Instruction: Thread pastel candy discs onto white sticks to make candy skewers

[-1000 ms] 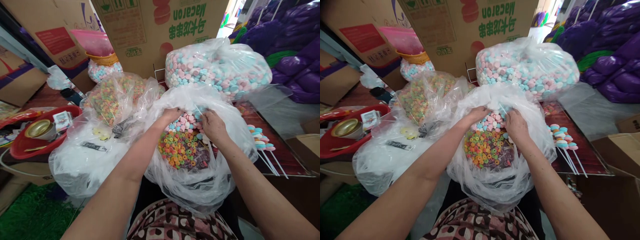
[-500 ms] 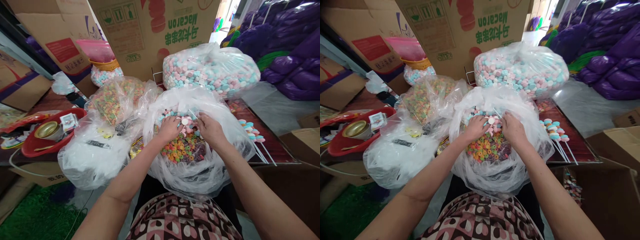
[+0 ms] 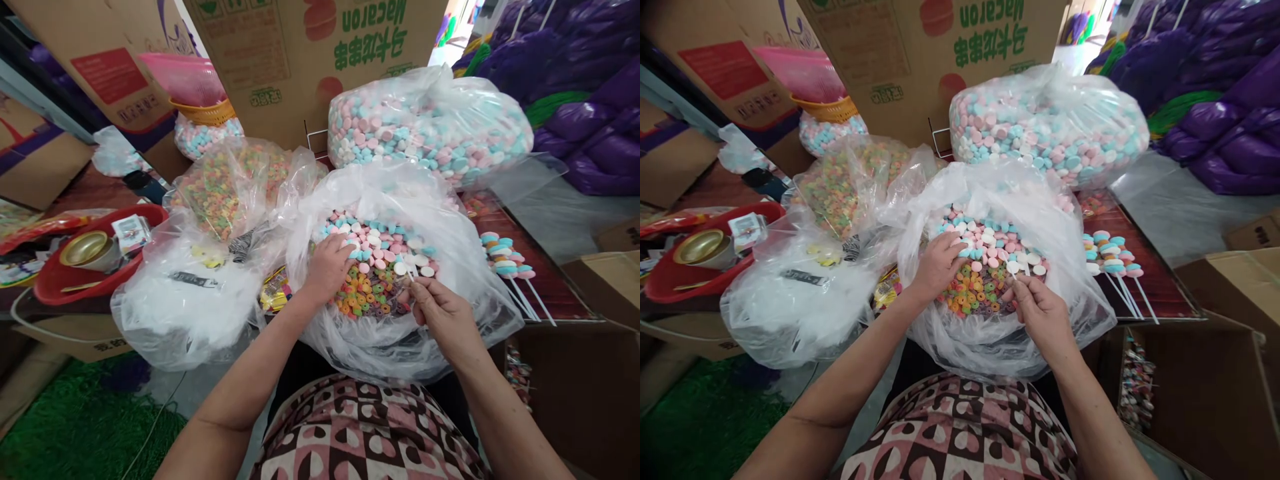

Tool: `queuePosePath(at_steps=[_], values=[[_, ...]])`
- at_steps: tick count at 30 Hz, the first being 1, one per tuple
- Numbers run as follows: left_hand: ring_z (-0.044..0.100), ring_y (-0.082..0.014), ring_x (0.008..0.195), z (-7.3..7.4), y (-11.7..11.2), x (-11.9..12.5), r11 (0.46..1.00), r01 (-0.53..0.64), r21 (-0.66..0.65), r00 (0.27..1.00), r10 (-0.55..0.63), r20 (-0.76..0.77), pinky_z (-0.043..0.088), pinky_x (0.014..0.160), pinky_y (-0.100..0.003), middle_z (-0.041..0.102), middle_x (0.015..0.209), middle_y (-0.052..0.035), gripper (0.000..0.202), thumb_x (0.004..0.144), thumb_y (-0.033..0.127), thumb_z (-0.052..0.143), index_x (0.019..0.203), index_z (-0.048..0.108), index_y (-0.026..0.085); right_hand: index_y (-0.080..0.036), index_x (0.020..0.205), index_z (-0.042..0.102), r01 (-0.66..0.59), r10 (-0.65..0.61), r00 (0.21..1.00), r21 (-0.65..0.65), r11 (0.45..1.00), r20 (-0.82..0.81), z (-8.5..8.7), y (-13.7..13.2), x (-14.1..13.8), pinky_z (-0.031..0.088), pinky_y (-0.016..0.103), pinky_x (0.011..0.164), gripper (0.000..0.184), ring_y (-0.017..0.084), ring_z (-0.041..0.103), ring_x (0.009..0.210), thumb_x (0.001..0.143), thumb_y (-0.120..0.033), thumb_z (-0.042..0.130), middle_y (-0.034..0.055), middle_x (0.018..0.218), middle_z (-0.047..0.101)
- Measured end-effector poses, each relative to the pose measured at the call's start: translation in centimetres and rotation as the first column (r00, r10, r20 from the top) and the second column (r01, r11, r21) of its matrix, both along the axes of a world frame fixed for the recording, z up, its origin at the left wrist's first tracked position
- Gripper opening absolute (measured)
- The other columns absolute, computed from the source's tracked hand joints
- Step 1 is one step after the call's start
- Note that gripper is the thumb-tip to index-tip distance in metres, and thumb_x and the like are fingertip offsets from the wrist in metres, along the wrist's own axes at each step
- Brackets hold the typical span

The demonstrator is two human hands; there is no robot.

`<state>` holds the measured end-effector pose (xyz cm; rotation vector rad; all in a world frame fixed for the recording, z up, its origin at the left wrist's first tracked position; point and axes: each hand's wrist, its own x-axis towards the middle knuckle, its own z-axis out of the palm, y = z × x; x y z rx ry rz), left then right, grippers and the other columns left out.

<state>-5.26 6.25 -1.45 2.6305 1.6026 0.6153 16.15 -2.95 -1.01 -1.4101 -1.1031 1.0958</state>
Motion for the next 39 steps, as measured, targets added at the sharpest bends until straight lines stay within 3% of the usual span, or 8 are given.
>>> queuePosePath(at_steps=[8, 17, 21, 24, 28, 31, 35, 39], values=[[0.057, -0.0241, 0.117, 1.4, -1.6, 0.5, 0.992, -0.028, 0.122, 0.997, 0.018, 0.081, 0.044, 0.106, -0.041, 0.067, 0.124, -0.0096, 0.029, 0.097, 0.036, 0.056, 0.117, 0.073, 0.025, -0.021, 0.088, 0.072, 0.016, -0.017, 0.999, 0.036, 0.999, 0.03, 1.1, 1.7, -1.9, 0.031, 0.026, 0.046, 0.031, 0.011, 0.04, 0.049, 0.085, -0.052, 0.069, 0.001, 0.071, 0.065], [0.062, -0.0188, 0.098, -1.3, -3.0, 1.1, 0.986, 0.126, 0.111, 0.895, -0.162, 0.416, 0.051, 0.091, -0.033, 0.068, 0.099, -0.0073, 0.03, 0.098, 0.037, 0.055, 0.116, 0.074, 0.021, -0.018, 0.096, 0.072, -0.127, 0.121, 0.986, -0.048, 0.991, -0.112, -0.1, 3.9, -4.2, 0.025, 0.024, 0.045, 0.036, 0.009, 0.035, 0.048, 0.077, -0.048, 0.071, -0.0038, 0.064, 0.054], [0.065, -0.0195, 0.101, -1.4, -3.9, 1.8, 0.971, 0.218, -0.097, 0.668, -0.076, 0.74, 0.052, 0.091, -0.033, 0.071, 0.106, -0.0089, 0.032, 0.095, 0.039, 0.062, 0.116, 0.073, 0.018, -0.019, 0.084, 0.065, -0.138, 0.105, 0.953, -0.101, 0.985, -0.284, 0.3, 3.7, -4.3, 0.019, 0.023, 0.042, 0.036, 0.007, 0.029, 0.044, 0.07, -0.049, 0.079, -0.0086, 0.054, 0.041], [0.067, -0.0193, 0.099, -1.1, -4.6, 2.3, 0.875, 0.367, -0.315, 0.399, 0.158, 0.903, 0.053, 0.09, -0.034, 0.073, 0.107, -0.0074, 0.035, 0.089, 0.042, 0.069, 0.115, 0.073, 0.02, -0.019, 0.077, 0.062, -0.14, 0.095, 0.934, -0.107, 0.984, -0.345, 0.7, 3.5, -4.3, 0.018, 0.022, 0.042, 0.037, 0.006, 0.03, 0.043, 0.068, -0.049, 0.083, -0.0087, 0.053, 0.042], [0.065, -0.0125, 0.075, -0.5, -5.0, 2.5, 0.729, 0.542, -0.417, 0.058, 0.463, 0.884, 0.052, 0.073, -0.027, 0.073, 0.086, -0.0016, 0.034, 0.075, 0.043, 0.081, 0.099, 0.075, 0.019, -0.019, 0.074, 0.06, -0.157, 0.099, 0.908, -0.111, 0.981, -0.408, 1.1, 3.2, -3.9, 0.019, 0.022, 0.042, 0.039, 0.005, 0.032, 0.042, 0.067, -0.048, 0.085, -0.0071, 0.055, 0.047], [0.063, -0.0097, 0.068, 0.1, -5.1, 2.5, 0.69, 0.577, -0.438, -0.093, 0.588, 0.804, 0.048, 0.066, -0.023, 0.07, 0.08, 0.0006, 0.036, 0.066, 0.039, 0.088, 0.091, 0.074, 0.018, -0.019, 0.077, 0.061, -0.153, 0.098, 0.902, -0.1, 0.983, -0.42, 1.3, 2.7, -3.5, 0.018, 0.022, 0.043, 0.038, 0.005, 0.031, 0.042, 0.068, -0.046, 0.086, -0.0076, 0.055, 0.046], [0.063, -0.0106, 0.077, 0.5, -5.4, 2.9, 0.699, 0.567, -0.436, -0.103, 0.586, 0.804, 0.049, 0.073, -0.024, 0.072, 0.087, -0.0006, 0.029, 0.069, 0.037, 0.086, 0.088, 0.075, 0.018, -0.019, 0.08, 0.063, -0.154, 0.113, 0.916, -0.078, 0.985, -0.385, 1.5, 2.1, -3.5, 0.016, 0.023, 0.042, 0.04, 0.005, 0.028, 0.041, 0.067, -0.048, 0.087, -0.0083, 0.055, 0.044], [0.062, -0.0121, 0.08, 0.6, -6.0, 3.5, 0.764, 0.452, -0.46, 0.04, 0.498, 0.866, 0.05, 0.077, -0.026, 0.073, 0.089, -0.0012, 0.023, 0.076, 0.038, 0.079, 0.09, 0.078, 0.02, -0.02, 0.08, 0.061, -0.144, 0.113, 0.927, -0.062, 0.988, -0.359, 1.3, 1.9, -3.6, 0.016, 0.024, 0.042, 0.04, 0.005, 0.028, 0.041, 0.069, -0.05, 0.085, -0.0081, 0.055, 0.044]])
